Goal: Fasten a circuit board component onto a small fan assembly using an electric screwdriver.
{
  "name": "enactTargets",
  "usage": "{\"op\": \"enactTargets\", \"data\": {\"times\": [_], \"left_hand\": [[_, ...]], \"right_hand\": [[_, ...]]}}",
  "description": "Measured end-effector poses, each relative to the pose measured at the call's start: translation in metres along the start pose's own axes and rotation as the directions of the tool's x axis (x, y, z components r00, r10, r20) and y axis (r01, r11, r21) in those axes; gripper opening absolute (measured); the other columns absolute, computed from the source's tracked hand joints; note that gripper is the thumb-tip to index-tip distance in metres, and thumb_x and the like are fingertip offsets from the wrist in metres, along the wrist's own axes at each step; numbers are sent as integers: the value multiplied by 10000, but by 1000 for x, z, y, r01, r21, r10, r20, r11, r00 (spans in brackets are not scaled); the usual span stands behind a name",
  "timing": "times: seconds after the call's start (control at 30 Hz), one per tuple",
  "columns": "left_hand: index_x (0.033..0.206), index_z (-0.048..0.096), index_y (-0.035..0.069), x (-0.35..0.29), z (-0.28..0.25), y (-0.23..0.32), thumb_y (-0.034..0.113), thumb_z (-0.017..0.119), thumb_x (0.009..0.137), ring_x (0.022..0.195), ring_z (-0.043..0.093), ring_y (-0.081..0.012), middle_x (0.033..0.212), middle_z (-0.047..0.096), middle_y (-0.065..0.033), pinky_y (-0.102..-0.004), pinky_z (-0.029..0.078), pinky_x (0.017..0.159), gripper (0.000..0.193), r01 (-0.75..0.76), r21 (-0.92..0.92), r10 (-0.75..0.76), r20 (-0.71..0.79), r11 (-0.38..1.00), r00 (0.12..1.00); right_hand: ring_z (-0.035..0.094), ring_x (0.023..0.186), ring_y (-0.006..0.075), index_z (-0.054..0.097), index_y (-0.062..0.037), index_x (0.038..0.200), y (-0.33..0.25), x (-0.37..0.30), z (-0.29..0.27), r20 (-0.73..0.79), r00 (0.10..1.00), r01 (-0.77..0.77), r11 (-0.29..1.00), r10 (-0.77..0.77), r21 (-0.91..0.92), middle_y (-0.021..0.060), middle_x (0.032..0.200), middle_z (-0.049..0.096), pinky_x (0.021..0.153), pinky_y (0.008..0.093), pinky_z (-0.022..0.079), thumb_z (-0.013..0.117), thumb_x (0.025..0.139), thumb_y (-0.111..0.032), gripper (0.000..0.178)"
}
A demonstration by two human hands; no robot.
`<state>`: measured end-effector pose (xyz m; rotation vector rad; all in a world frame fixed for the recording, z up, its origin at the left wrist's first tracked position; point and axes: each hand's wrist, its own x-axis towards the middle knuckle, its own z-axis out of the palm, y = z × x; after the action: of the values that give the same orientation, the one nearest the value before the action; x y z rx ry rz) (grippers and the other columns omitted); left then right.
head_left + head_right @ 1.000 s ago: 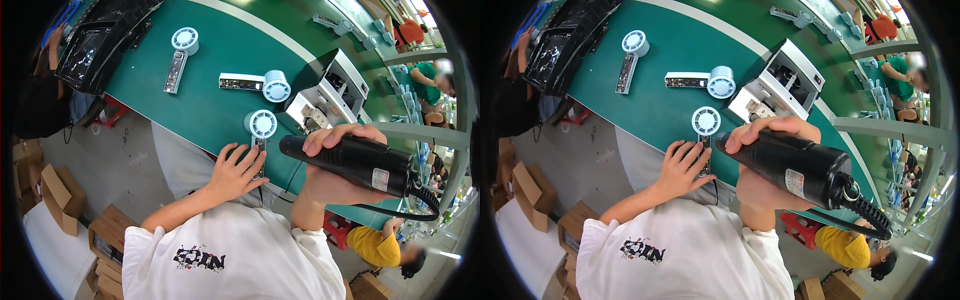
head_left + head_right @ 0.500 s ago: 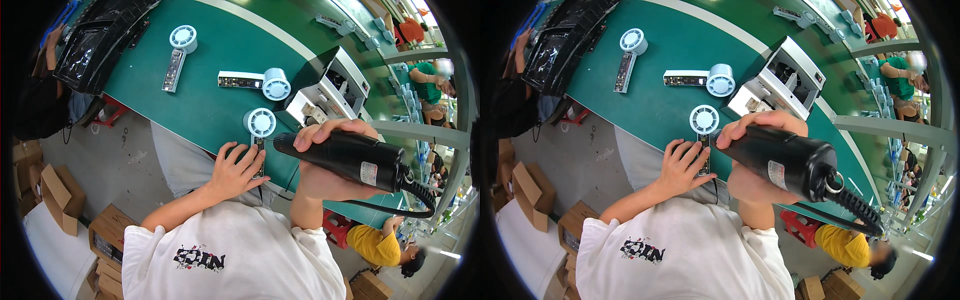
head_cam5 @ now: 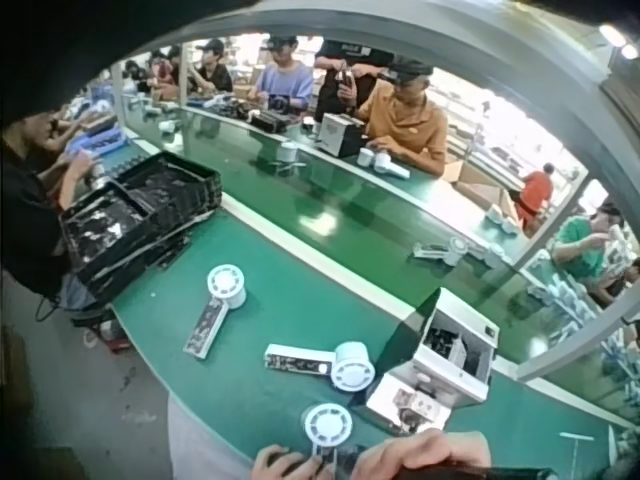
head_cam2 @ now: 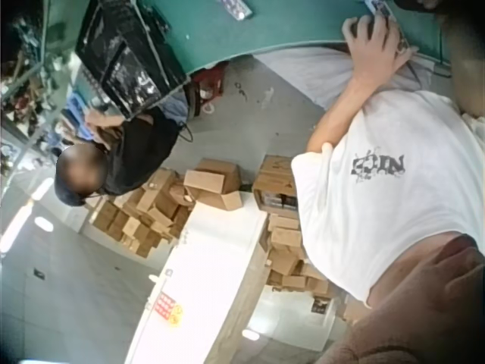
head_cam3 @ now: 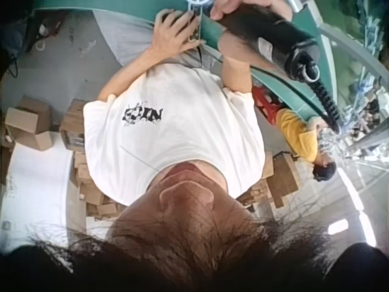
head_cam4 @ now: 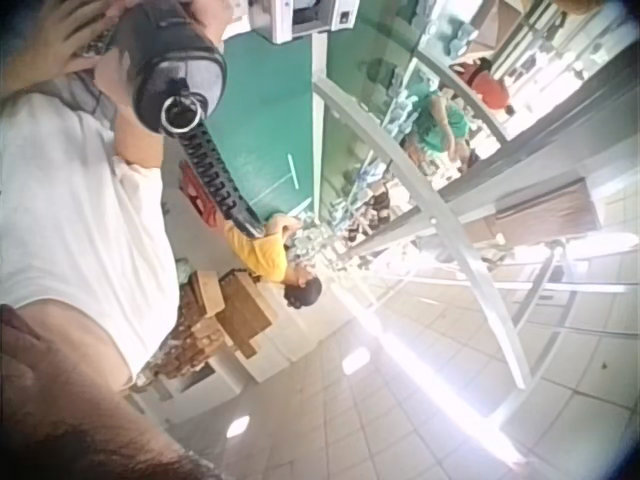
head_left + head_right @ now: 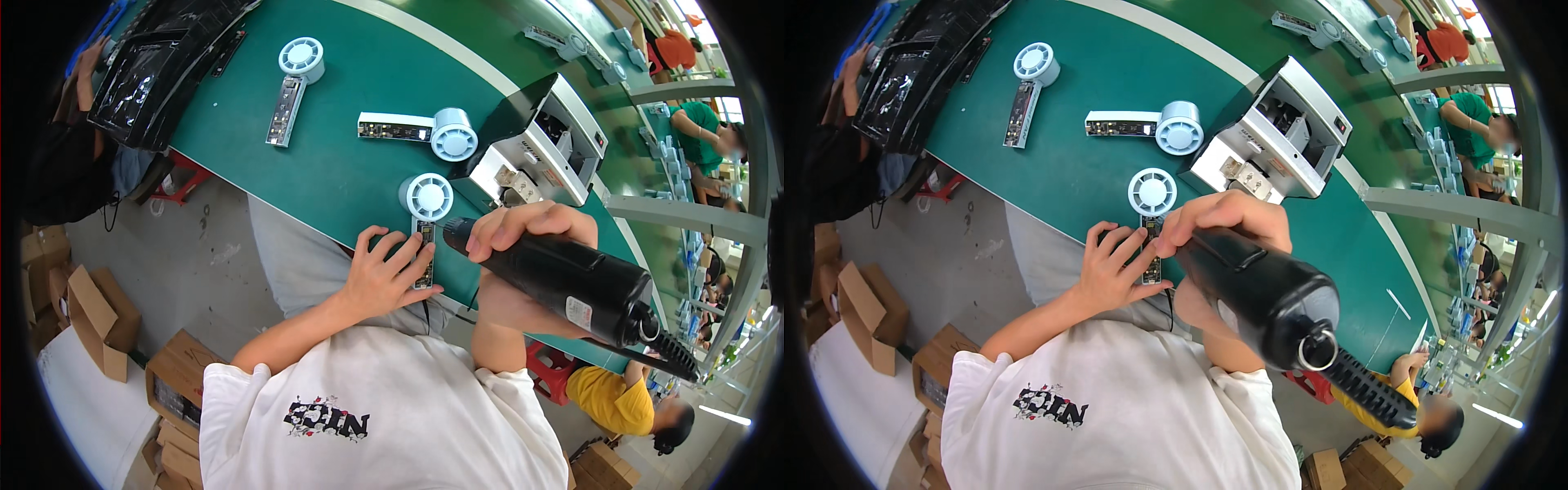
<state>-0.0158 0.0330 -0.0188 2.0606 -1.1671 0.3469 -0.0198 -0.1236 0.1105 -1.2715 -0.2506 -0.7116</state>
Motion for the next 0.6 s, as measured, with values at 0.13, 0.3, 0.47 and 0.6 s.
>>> {"op": "enactTargets", "data": {"times": [0.13,0.3,0.47,0.6], "left_hand": [[1162,648,71,3,-3,-4,465,722,772,955,566,-262,1153,598,-110,-485,434,883,559,-21,-61,22,15,998,1000],[1156,669,87,-1,-1,-8,480,746,752,921,581,-273,1144,602,-118,-480,450,858,569,-56,-49,56,14,997,998],[1151,669,85,-4,1,-10,474,742,760,918,585,-253,1143,609,-109,-471,460,862,557,-66,-49,66,12,997,998],[1150,668,82,-5,1,-10,480,741,761,921,584,-257,1139,610,-112,-477,460,865,562,-69,-43,69,-1,997,998]], "right_hand": [[556,516,254,459,48,1060,1,4,-9,69,997,19,998,-15,-53,173,775,540,487,360,490,389,787,-873,963],[546,516,251,455,42,1041,8,1,-3,-77,995,63,996,-58,59,164,786,529,477,357,471,372,774,-891,974],[571,547,251,448,41,1024,13,-1,-3,-47,997,63,992,-58,109,165,793,545,498,352,494,489,747,-853,937],[591,573,254,449,48,1019,12,-2,-3,-53,998,52,988,-45,144,171,798,557,520,348,518,625,713,-804,922]]}}
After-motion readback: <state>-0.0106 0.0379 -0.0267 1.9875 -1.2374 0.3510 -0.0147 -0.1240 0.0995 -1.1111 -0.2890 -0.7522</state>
